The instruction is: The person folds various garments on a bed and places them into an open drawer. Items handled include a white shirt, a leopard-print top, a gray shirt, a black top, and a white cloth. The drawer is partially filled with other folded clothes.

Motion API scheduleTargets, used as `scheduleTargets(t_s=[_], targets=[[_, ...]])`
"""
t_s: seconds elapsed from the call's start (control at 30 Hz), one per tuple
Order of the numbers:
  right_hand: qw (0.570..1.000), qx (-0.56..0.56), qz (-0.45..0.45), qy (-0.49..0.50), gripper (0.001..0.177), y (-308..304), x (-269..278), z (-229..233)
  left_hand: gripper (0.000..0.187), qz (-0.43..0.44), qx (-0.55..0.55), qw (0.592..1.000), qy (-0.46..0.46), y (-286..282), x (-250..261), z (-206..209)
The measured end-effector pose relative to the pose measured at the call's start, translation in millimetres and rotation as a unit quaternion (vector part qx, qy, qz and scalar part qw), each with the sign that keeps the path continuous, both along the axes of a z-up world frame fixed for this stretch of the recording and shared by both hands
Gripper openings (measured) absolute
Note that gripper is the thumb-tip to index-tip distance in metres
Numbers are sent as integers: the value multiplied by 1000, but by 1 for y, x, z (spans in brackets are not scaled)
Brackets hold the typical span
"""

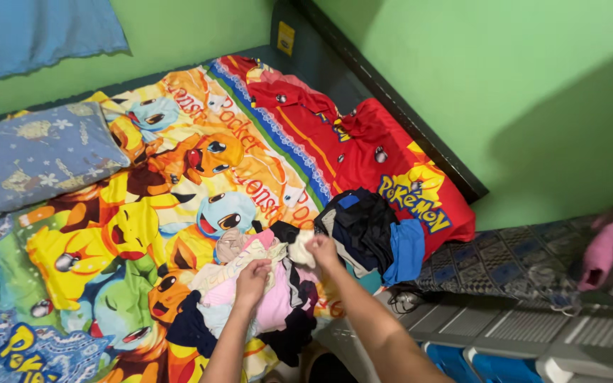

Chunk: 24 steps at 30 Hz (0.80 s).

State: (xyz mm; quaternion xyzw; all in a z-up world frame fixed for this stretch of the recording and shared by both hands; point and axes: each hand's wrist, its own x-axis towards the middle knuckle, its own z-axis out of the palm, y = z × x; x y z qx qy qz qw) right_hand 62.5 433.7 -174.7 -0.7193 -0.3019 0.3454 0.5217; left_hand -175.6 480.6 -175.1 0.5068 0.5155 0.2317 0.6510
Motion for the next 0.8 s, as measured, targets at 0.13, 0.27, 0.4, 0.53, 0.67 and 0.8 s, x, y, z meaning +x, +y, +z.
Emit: scheduleTargets(t_s=[0.13,0.27,0.4,0.53,0.67,0.8], targets=[[960,115,53,250,32,13,8,75,31,44,177,983,-2,12,5,22],[901,115,133,396,43,10,-10,156,60,84,162,979,-85,24,11,75],[894,151,240,346,26,0,-33,203,48,63,-136,964,-221,21,3,146],[922,142,230,278,10,-15,-36,228,36,39,-16,955,-295,12,-10,203],[962,192,154,117,4,-34,-34,249,30,60,54,963,-256,12,-26,237],[950,252,30,182,7,-51,-28,249,27,70,138,964,-215,13,-40,253]])
